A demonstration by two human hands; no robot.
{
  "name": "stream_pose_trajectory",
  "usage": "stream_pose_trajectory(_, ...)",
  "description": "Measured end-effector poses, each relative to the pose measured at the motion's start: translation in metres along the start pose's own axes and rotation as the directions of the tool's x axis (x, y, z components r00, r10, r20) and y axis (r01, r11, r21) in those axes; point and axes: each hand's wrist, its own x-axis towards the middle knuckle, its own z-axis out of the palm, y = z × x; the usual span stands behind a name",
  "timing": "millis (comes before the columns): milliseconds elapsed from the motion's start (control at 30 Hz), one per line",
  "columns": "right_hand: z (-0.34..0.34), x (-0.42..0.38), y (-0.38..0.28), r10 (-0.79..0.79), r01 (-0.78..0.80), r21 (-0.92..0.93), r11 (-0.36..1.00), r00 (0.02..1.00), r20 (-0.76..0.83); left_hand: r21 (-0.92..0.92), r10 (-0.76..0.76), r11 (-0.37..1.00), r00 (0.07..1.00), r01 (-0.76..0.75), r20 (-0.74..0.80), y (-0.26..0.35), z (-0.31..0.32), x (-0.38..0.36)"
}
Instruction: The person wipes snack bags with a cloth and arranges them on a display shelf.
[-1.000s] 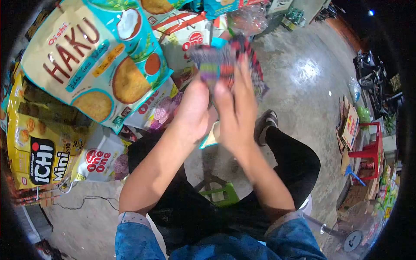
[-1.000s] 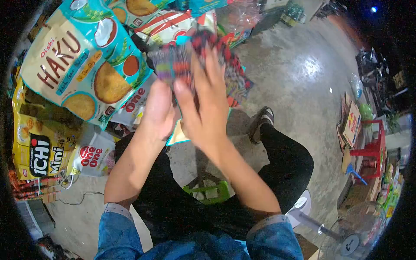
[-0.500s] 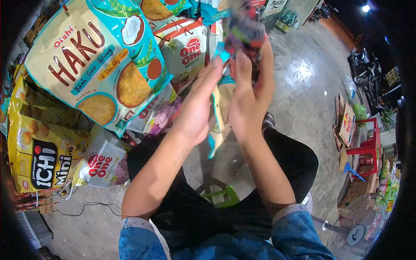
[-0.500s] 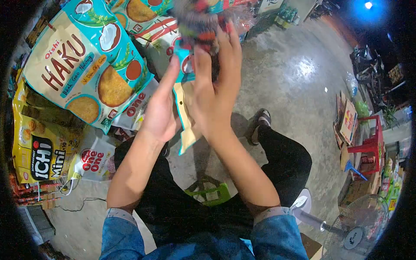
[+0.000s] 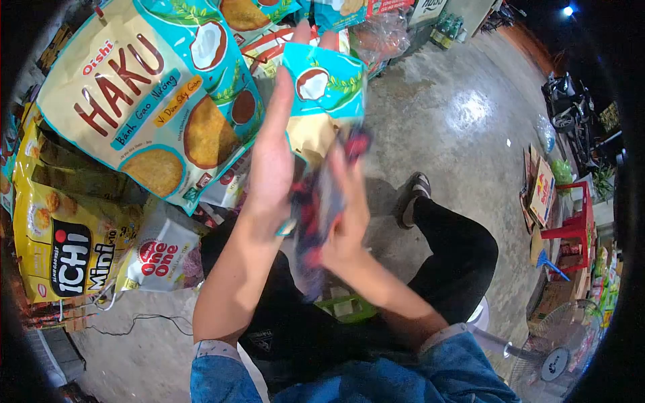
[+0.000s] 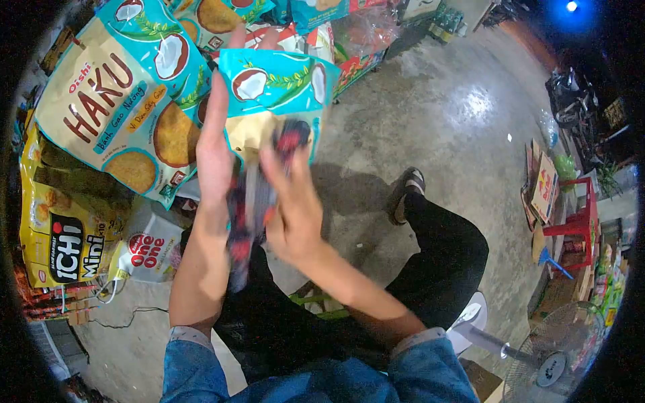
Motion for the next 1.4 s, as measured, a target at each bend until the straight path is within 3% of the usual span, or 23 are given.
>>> stream_pose_trajectory(133, -0.004, 0.099, -0.004, -0.092, 0.087, -0.065, 0.994, 0.993, -0.077, -0.001, -0.148, 0.989, 0.987, 0.148, -0.059, 0.001, -0.003, -0.015)
stream_pose_trajectory(167, -0.003, 0.113, -0.01, 0.106, -0.091, 0.157, 0.983, 0.99, -0.088, -0.039, -0.234, 0.972, 0.963, 0.23, -0.132, -0.001, -0.005, -0.016)
stream_pose_trajectory(200, -0.002, 0.119, -0.012, 0.295, -0.254, 0.371, 0.893, 0.954, -0.057, 0.049, -0.192, 0.979, 0.972, 0.2, -0.136, 0.004, -0.001, -0.013)
stream_pose_trajectory(233, -0.002, 0.115, -0.011, 0.295, -0.255, 0.372, 0.893, 0.954, -0.054, 0.049, -0.19, 0.979, 0.972, 0.198, -0.138, 0.003, -0.004, -0.011)
stream_pose_trajectory(300, -0.003, 0.092, -0.007, -0.054, 0.06, -0.066, 0.996, 0.994, 0.094, 0.09, -0.045, 0.994, 0.993, 0.055, -0.107, -0.001, -0.015, -0.008)
stream_pose_trajectory(333, 0.002, 0.066, -0.005, -0.012, 0.012, 0.002, 1.0, 0.996, 0.089, 0.111, 0.032, 0.994, 0.995, -0.022, -0.091, -0.001, -0.02, -0.005)
stream_pose_trajectory(400, 0.002, 0.014, -0.01, 0.119, -0.126, 0.061, 0.99, 0.986, 0.114, -0.096, 0.008, 0.995, 0.999, -0.013, -0.051, 0.001, -0.02, 0.004)
stream_pose_trajectory(467, 0.0, -0.038, -0.005, 0.122, -0.133, 0.04, 0.99, 0.971, 0.208, -0.153, -0.006, 0.988, 0.999, 0.0, -0.038, 0.005, -0.011, 0.003)
stream_pose_trajectory(500, 0.001, -0.044, -0.007, 0.073, -0.044, -0.113, 0.993, 0.961, 0.268, -0.111, 0.017, 0.994, 1.0, -0.016, 0.006, 0.002, -0.013, 0.009)
stream_pose_trajectory(533, 0.007, -0.047, -0.006, 0.246, -0.286, 0.152, 0.946, 0.941, 0.233, -0.033, 0.022, 0.999, 1.0, -0.022, 0.017, 0.001, -0.01, 0.007)
stream_pose_trajectory(567, 0.014, -0.048, -0.005, 0.413, -0.479, 0.408, 0.777, 0.878, 0.243, 0.044, 0.023, 0.999, 0.999, -0.024, 0.029, 0.001, -0.005, 0.004)
stream_pose_trajectory(633, 0.007, -0.002, 0.006, 0.414, -0.421, 0.061, 0.905, 0.905, 0.095, 0.146, -0.056, 0.988, 0.998, 0.056, 0.0, -0.001, -0.005, -0.003)
stream_pose_trajectory(700, -0.002, 0.074, 0.004, 0.175, -0.176, -0.08, 0.981, 0.984, -0.013, 0.298, -0.005, 0.955, 1.0, 0.001, 0.013, -0.005, 0.006, -0.009)
stream_pose_trajectory(767, -0.011, 0.124, 0.003, 0.083, -0.083, -0.044, 0.996, 0.997, 0.004, 0.147, -0.179, 0.969, 0.976, 0.197, -0.127, -0.01, 0.005, -0.017)
stream_pose_trajectory(800, -0.015, 0.134, -0.002, 0.154, -0.171, 0.144, 0.975, 0.981, 0.121, 0.147, -0.23, 0.954, 0.951, 0.263, -0.208, -0.012, 0.001, -0.016)
stream_pose_trajectory(900, -0.007, 0.094, -0.006, 0.06, -0.052, -0.047, 0.998, 0.984, 0.166, 0.267, -0.145, 0.946, 0.977, 0.183, -0.158, -0.003, -0.003, -0.019)
stream_pose_trajectory(933, -0.011, 0.07, -0.006, 0.125, -0.106, -0.087, 0.991, 0.959, 0.255, 0.279, 0.031, 0.96, 0.991, 0.006, -0.129, -0.01, -0.009, -0.011)
stream_pose_trajectory(967, -0.017, 0.044, -0.009, 0.092, -0.076, -0.063, 0.995, 0.939, 0.331, 0.331, 0.081, 0.942, 0.994, -0.051, -0.079, -0.007, -0.016, -0.012)
stream_pose_trajectory(1033, -0.023, -0.007, -0.015, 0.186, -0.218, 0.049, 0.975, 0.913, 0.362, 0.001, -0.056, 0.998, 0.994, 0.056, -0.096, -0.009, -0.023, 0.0)
stream_pose_trajectory(1167, -0.015, 0.004, -0.016, 0.219, -0.25, 0.096, 0.964, 0.943, 0.252, 0.121, -0.163, 0.978, 0.984, 0.17, -0.067, -0.008, 0.002, -0.011)
stream_pose_trajectory(1233, -0.018, 0.041, -0.001, 0.252, -0.258, 0.016, 0.966, 0.952, 0.173, 0.254, -0.043, 0.966, 0.999, 0.046, -0.016, -0.019, 0.004, -0.023)
stream_pose_trajectory(1300, -0.021, 0.081, 0.0, 0.368, -0.376, 0.127, 0.918, 0.926, 0.081, 0.105, -0.268, 0.952, 0.949, 0.287, -0.167, -0.019, 0.005, -0.03)
stream_pose_trajectory(1400, -0.017, 0.076, -0.001, 0.273, -0.274, -0.012, 0.962, 0.956, 0.103, 0.111, -0.23, 0.96, 0.949, 0.258, -0.214, -0.017, -0.004, -0.03)
